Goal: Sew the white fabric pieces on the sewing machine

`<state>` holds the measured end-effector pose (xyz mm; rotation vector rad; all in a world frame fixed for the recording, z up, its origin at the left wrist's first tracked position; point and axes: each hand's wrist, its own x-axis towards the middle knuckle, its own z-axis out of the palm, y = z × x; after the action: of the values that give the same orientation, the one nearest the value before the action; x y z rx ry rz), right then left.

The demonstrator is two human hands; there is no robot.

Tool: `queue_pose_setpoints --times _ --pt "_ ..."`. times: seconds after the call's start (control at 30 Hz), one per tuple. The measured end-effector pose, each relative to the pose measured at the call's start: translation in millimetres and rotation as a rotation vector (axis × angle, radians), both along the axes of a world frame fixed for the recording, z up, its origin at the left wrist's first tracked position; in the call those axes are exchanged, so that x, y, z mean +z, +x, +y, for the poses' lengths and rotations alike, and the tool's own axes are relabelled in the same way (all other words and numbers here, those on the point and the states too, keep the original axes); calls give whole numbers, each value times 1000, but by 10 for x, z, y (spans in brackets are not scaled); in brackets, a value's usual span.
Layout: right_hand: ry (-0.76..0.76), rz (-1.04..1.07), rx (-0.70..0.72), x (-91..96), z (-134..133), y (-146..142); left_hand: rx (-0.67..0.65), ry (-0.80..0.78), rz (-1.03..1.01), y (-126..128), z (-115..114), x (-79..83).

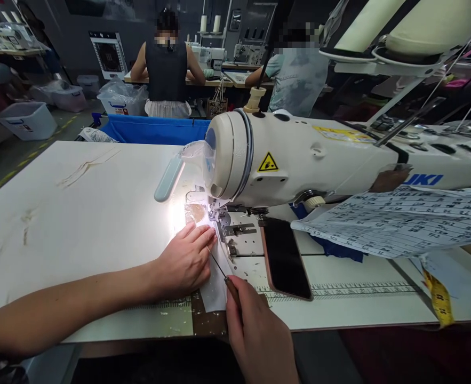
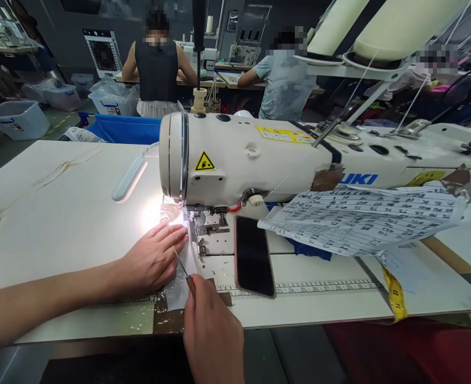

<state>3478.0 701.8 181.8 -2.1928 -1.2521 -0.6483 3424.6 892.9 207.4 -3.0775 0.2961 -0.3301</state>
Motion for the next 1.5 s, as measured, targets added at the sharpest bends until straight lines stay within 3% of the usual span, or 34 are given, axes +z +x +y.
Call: queue_pose_setpoints --times 0.33,0.57,0.8,1.1,1.37,1.5 --pt "23 7 -9 31 144 28 3 -20 -67 87 74 10" --pt "53 1 -43 79 280 28 97 -31 -63 129 118 35" --pt "46 38 -48 59 290 7 73 -12 -115 137 174 32" --pt "58 80 -63 22 182 -14 -4 -8 -86 64 59 1" --pt "76 427 -161 -204 -150 126 0 34 -63 66 39 49" --pt "82 639 -166 -206 -215 160 7 31 -82 63 24 26"
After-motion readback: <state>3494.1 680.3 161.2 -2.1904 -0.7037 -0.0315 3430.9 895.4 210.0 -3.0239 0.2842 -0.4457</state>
